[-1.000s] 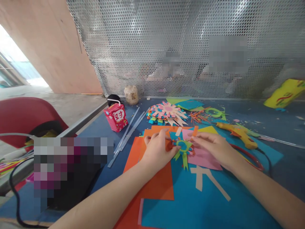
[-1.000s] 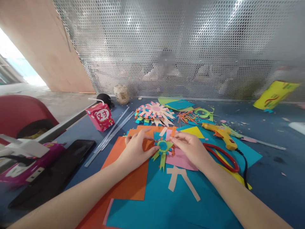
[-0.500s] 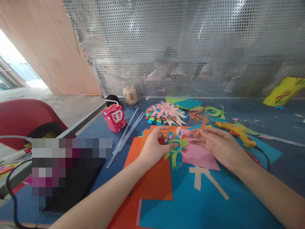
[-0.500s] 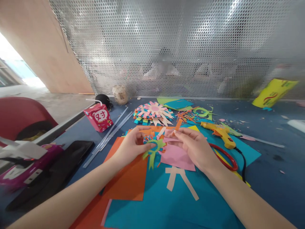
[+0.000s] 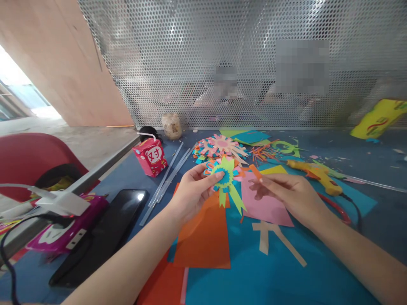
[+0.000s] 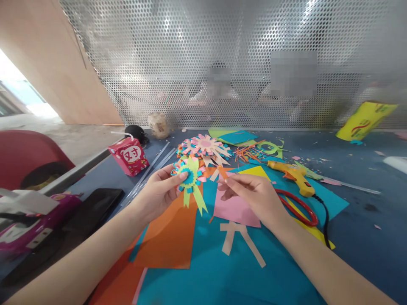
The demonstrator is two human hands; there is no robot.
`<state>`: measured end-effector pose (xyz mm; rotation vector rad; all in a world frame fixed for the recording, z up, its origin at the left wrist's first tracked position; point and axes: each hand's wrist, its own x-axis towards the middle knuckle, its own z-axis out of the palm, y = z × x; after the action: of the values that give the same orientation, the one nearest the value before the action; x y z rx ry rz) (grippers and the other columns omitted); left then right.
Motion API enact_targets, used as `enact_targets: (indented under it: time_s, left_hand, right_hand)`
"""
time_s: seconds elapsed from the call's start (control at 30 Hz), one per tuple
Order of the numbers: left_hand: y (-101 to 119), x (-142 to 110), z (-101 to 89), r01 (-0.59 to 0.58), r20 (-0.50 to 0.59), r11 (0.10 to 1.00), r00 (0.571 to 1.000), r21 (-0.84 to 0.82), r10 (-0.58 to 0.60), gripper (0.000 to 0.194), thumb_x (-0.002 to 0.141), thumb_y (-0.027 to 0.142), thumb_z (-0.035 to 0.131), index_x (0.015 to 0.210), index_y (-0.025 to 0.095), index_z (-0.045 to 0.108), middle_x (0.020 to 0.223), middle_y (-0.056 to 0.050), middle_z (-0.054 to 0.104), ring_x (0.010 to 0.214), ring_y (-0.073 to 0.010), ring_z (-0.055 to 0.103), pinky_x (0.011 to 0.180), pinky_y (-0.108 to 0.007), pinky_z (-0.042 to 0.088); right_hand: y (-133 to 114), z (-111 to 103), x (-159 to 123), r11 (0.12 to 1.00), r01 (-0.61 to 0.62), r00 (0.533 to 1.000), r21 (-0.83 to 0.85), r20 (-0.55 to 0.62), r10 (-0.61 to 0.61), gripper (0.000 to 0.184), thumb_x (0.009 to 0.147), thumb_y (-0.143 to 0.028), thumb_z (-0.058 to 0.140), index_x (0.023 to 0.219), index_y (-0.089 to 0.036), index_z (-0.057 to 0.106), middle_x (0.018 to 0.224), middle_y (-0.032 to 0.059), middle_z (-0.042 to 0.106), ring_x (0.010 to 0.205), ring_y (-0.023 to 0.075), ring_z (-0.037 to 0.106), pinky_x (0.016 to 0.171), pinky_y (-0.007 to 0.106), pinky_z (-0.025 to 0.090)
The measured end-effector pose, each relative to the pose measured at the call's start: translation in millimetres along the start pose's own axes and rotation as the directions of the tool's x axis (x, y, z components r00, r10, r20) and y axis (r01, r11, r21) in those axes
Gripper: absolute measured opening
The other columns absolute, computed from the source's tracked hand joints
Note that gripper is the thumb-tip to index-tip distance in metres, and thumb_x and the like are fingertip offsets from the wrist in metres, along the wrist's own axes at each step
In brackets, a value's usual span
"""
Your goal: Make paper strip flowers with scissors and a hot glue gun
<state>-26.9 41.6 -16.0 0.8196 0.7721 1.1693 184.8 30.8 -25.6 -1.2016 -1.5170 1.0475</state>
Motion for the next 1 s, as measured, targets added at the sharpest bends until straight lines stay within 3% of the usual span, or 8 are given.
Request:
enact_targets:
  time_s: [0.17, 0.33, 0.5, 0.63, 0.83, 1.0]
  left_hand:
    - [-2.5, 1.2, -2.3, -0.048, 0.022, 0.989, 0.999, 0.139, 0.045, 0.025, 0.060, 0.022, 0.078, 0.079, 0.014, 0.064, 0.076, 0.000, 0.069, 0.064, -0.0076, 0.063, 0.061, -0.018, 0.049]
    - [-2.7, 3.3, -5.7, -0.231, 0.069, 0.883, 0.973, 0.410, 0.222, 0.025, 0.061, 0.027, 0.076, 0.077, 0.015, 0.061, 0.074, 0.001, 0.066, 0.069, -0.0111, 0.062, 0.069, -0.024, 0.049]
    - [-4.7, 2.5, -6.7, -0.295, 0.163, 0.816, 0.955, 0.497, 0.246, 0.026, 0.065, 0.031, 0.073, 0.083, 0.017, 0.060, 0.077, 0.001, 0.064, 0.072, -0.0126, 0.061, 0.070, -0.026, 0.048]
    - [-6.9, 1.7, -6.5, -0.292, 0.170, 0.776, 0.956, 0.560, 0.237, 0.026, 0.068, 0.033, 0.071, 0.085, 0.016, 0.061, 0.078, -0.001, 0.064, 0.073, -0.0134, 0.060, 0.068, -0.027, 0.048]
    - [-2.8, 3.3, -10.2, -0.322, 0.171, 0.681, 0.944, 0.658, 0.282, 0.029, 0.065, 0.030, 0.073, 0.085, 0.016, 0.059, 0.084, -0.003, 0.064, 0.078, -0.0152, 0.061, 0.070, -0.028, 0.047]
    - [5.1, -1.2, -8.0, -0.405, 0.305, 0.527, 0.914, 0.747, 0.269, 0.025, 0.066, 0.021, 0.072, 0.088, 0.018, 0.062, 0.086, -0.003, 0.066, 0.080, -0.0149, 0.060, 0.074, -0.028, 0.047]
  right_hand:
    - [-2.6, -0.4, -1.9, 1.000, -0.031, 1.000, -0.005, -0.001, 0.031, 0.022, 0.073, -0.043, 0.065, 0.074, -0.021, 0.071, 0.066, 0.0020, 0.069, 0.056, 0.0145, 0.064, 0.067, 0.030, 0.054]
    - [4.2, 1.2, 0.8, 0.967, -0.047, 0.998, 0.251, -0.029, 0.056, 0.016, 0.071, -0.037, 0.070, 0.074, -0.022, 0.067, 0.065, -0.0014, 0.067, 0.054, 0.0113, 0.062, 0.054, 0.023, 0.052]
    - [6.3, 8.1, 1.1, 0.854, -0.127, 0.992, 0.505, 0.078, 0.101, 0.019, 0.064, -0.037, 0.076, 0.074, -0.025, 0.067, 0.092, 0.0005, 0.070, 0.088, 0.0189, 0.066, 0.075, 0.031, 0.055]
    - [6.5, 13.5, -2.2, 0.820, -0.231, 0.968, 0.523, 0.205, 0.141, 0.018, 0.062, -0.038, 0.077, 0.070, -0.024, 0.067, 0.087, 0.0003, 0.071, 0.085, 0.0200, 0.067, 0.080, 0.036, 0.054]
    - [10.9, 6.3, -1.9, 0.841, -0.114, 0.974, 0.530, 0.225, -0.010, 0.006, 0.075, -0.033, 0.067, 0.078, -0.028, 0.067, 0.102, -0.0004, 0.069, 0.085, 0.0191, 0.067, 0.083, 0.037, 0.052]
    - [7.6, 3.0, -2.9, 0.844, -0.075, 0.970, 0.531, 0.235, -0.061, 0.004, 0.078, -0.031, 0.064, 0.080, -0.029, 0.067, 0.104, 0.0000, 0.068, 0.081, 0.0183, 0.068, 0.082, 0.037, 0.053]
